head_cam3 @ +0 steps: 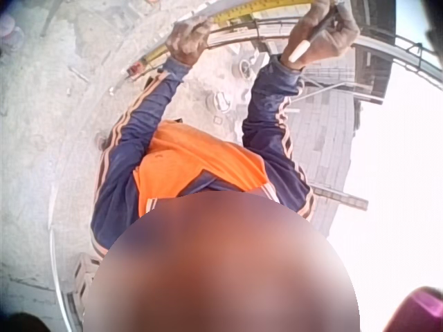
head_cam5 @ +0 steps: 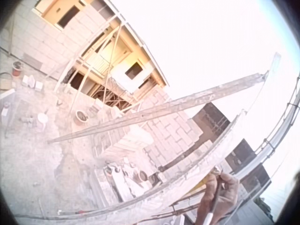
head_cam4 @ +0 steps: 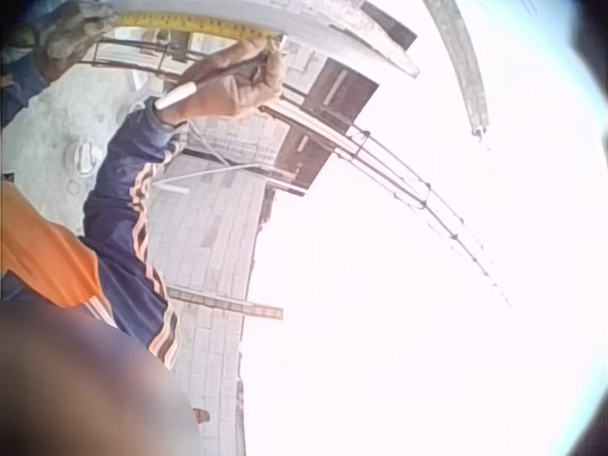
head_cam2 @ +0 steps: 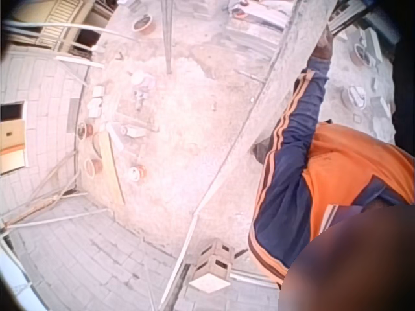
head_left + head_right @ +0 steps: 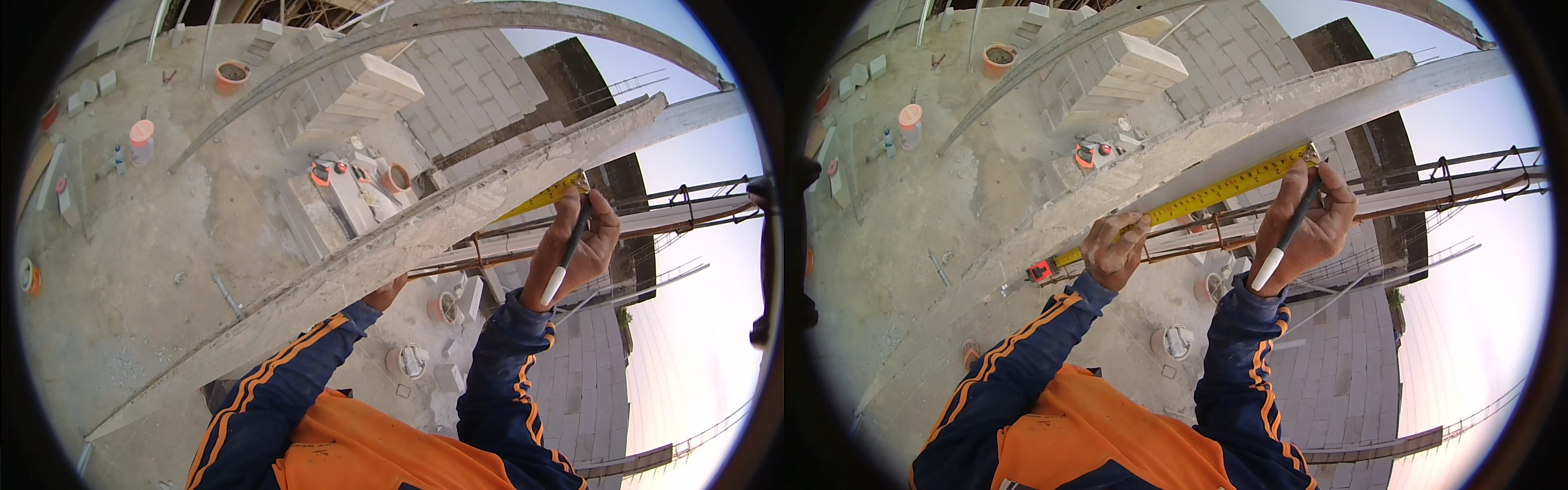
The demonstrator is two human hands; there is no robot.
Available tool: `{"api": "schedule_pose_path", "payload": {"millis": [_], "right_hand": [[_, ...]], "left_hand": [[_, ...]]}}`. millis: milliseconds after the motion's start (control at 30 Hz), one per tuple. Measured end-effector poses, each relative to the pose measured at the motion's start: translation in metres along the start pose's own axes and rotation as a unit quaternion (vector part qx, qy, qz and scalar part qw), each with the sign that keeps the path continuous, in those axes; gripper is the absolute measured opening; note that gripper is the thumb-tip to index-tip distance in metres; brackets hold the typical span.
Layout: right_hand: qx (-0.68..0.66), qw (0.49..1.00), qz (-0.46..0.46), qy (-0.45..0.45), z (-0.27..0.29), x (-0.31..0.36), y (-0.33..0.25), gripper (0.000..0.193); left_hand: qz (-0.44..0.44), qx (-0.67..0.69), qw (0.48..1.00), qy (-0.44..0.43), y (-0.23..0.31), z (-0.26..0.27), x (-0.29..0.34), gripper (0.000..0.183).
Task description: The person measures several long metal frame pieces using a tape measure and marks them with a marker. They move around the construction site, measure different sections of the frames, and mark measurement points on the metal.
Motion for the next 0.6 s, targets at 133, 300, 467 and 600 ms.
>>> {"api": "schedule_pose_path", "payload": {"millis": [133,300,467,600], "right_hand": [[-0.006,1.000,-0.013,-0.002,-0.001,0.000,0.002,0.024],[-0.031,1.000,-0.002,0.005,-0.002,0.000,0.001,0.024],[-0.046,0.999,-0.014,0.000,-0.002,-0.001,0.004,0.025],[-0.053,0.998,-0.017,-0.002,-0.002,-0.002,0.005,0.026]], "left_hand": [[-0.008,0.054,0.998,0.015,0.006,0.010,-0.005,0.039],[0.000,0.067,0.998,0.013,0.004,0.010,-0.005,0.042],[-0.014,0.059,0.998,0.024,0.004,0.012,-0.007,0.042],[-0.015,0.070,0.997,0.023,0.006,0.015,-0.009,0.042]]}}
Point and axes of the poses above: each hand's wrist, its own x-axis away from the middle knuckle, its own z-axis out of the back of the hand, y = z × x, the point moved 7 cm from there along -x, towards the middle knuckle, and after that the axes turned 14 degrees about -y, right-handed, at the moved point
